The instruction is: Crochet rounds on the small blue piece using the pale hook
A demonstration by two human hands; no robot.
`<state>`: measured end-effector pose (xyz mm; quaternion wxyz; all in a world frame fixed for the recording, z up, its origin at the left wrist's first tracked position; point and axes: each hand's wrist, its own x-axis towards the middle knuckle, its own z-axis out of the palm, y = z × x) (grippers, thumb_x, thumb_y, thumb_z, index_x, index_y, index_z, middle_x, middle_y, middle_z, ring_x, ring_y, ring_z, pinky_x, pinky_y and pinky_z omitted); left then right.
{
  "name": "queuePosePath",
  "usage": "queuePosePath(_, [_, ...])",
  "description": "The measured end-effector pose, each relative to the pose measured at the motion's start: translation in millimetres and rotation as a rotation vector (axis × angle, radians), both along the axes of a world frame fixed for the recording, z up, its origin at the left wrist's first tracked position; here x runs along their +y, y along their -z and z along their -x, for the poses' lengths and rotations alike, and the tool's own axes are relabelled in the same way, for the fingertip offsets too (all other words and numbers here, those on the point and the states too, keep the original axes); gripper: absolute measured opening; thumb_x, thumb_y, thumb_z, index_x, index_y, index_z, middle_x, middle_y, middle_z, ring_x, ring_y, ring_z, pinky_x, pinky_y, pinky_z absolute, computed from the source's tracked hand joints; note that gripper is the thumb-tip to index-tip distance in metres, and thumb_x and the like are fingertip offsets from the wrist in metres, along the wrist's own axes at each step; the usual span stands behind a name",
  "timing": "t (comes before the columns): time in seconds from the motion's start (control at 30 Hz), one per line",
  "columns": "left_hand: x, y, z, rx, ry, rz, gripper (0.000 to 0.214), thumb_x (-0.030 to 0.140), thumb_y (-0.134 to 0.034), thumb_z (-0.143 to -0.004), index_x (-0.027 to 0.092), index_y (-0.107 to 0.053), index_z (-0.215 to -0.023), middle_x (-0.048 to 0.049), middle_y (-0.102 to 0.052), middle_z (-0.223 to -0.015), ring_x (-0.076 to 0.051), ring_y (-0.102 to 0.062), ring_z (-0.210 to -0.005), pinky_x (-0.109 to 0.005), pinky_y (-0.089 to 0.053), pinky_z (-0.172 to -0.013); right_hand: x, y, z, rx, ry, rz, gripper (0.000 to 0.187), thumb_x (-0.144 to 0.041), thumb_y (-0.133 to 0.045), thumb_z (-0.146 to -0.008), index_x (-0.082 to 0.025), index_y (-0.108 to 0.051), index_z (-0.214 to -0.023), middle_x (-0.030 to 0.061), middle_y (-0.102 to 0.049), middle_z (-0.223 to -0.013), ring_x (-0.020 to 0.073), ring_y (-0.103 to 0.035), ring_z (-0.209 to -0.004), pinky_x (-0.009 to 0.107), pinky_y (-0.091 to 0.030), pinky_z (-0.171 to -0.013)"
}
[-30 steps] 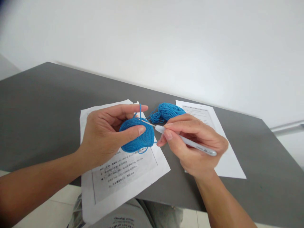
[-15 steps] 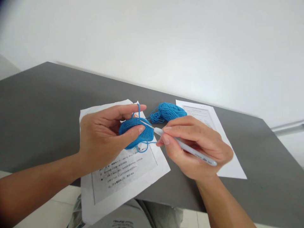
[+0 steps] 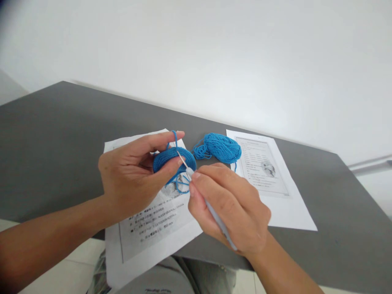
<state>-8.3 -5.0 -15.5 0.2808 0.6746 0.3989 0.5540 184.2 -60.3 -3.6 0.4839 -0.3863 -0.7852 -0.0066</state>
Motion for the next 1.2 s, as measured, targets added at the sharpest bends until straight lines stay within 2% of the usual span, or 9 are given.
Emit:
queuePosePath(0.07, [-0.9, -0.6, -1.1, 0.007, -0.006, -0.003, 0.032, 0.018, -0.079, -0.091, 0.026, -0.087, -0.121, -0.002, -0.088, -0.112, -0.019, -0.081, -0.087, -0.029, -0.067, -0.083, -1.2, -0.8, 4.4, -0.144, 0.046, -0.115, 0.045, -0.005, -0.08, -0.088, -0.026, -0.075, -0.127, 0.0061, -0.085, -0.099, 0.0247, -0.083, -0.078, 0.033, -0.073, -0.063])
queuePosePath(0.13, [-2.6, -1.3, -2.5, 0.022, -0.023, -0.005, 0.032, 0.018, -0.079, -0.09, 0.026, -0.087, -0.12, -0.0019, -0.089, -0.111, -0.019, -0.081, -0.086, -0.03, -0.067, -0.084, -1.0, -0.1, 8.5, -0.202, 0.084, -0.182, 0.049, -0.004, -0.079, -0.089, -0.025, -0.072, -0.132, 0.0073, -0.085, -0.098, 0.0253, -0.083, -0.078, 0.034, -0.073, -0.063])
queuePosePath(0.23, [-5.0, -2.6, -4.1, 0.022, -0.02, 0.016, 0.031, 0.019, -0.081, -0.089, 0.027, -0.088, -0.119, -0.0015, -0.089, -0.106, -0.018, -0.079, -0.083, -0.03, -0.067, -0.083, 1.2, 5.1, 13.4, -0.123, 0.088, -0.172, 0.048, -0.004, -0.078, -0.091, -0.025, -0.073, -0.134, 0.0082, -0.085, -0.098, 0.0251, -0.082, -0.078, 0.037, -0.074, -0.067])
queuePosePath(0.4, [-2.7, -4.5, -4.5, -0.208, 0.124, 0.157, 0.034, 0.014, -0.086, -0.084, 0.023, -0.088, -0.116, -0.0019, -0.088, -0.102, -0.015, -0.078, -0.082, -0.025, -0.066, -0.074, 4.9, 16.5, 14.8, 0.061, 0.026, -0.195, 0.046, -0.003, -0.078, -0.092, -0.021, -0.075, -0.134, 0.0079, -0.084, -0.105, 0.0218, -0.081, -0.083, 0.036, -0.073, -0.07])
queuePosePath(0.53, [1.8, -6.0, -3.6, -0.377, 0.237, 0.258, 0.035, 0.012, -0.092, -0.078, 0.024, -0.088, -0.111, -0.0008, -0.087, -0.095, -0.016, -0.08, -0.083, -0.026, -0.068, -0.075, 6.5, 15.8, 13.5, 0.085, -0.012, -0.162, 0.051, -0.001, -0.077, -0.092, -0.021, -0.074, -0.139, 0.0081, -0.082, -0.107, 0.0217, -0.081, -0.091, 0.035, -0.073, -0.076])
queuePosePath(0.63, [3.3, -8.4, -3.2, -0.431, 0.291, 0.314, 0.036, 0.01, -0.094, -0.075, 0.024, -0.088, -0.107, -0.0001, -0.087, -0.09, -0.016, -0.08, -0.078, -0.026, -0.069, -0.071, 7.5, 12.4, 13.2, 0.06, -0.033, -0.169, 0.05, -0.002, -0.075, -0.093, -0.022, -0.075, -0.139, 0.0083, -0.082, -0.103, 0.0223, -0.081, -0.09, 0.036, -0.073, -0.075])
queuePosePath(1.0, [4.7, -10.7, -5.2, -0.567, 0.351, 0.353, 0.046, -0.003, -0.094, -0.063, 0.023, -0.09, -0.101, 0.0016, -0.087, -0.084, -0.014, -0.079, -0.069, -0.018, -0.065, -0.059, 9.1, 19.5, 10.7, 0.075, -0.047, -0.214, 0.056, -0.001, -0.075, -0.094, -0.022, -0.072, -0.146, 0.0099, -0.083, -0.106, 0.0264, -0.08, -0.095, 0.043, -0.073, -0.074])
queuePosePath(1.2, [3.1, -11.2, -5.1, -0.535, 0.312, 0.341, 0.043, -0.001, -0.094, -0.065, 0.022, -0.09, -0.102, 0.003, -0.083, -0.077, -0.012, -0.077, -0.066, -0.017, -0.065, -0.06, 9.4, 17.3, 9.8, 0.065, -0.073, -0.194, 0.054, -0.002, -0.075, -0.094, -0.021, -0.072, -0.145, 0.0096, -0.082, -0.107, 0.0248, -0.081, -0.094, 0.041, -0.073, -0.075])
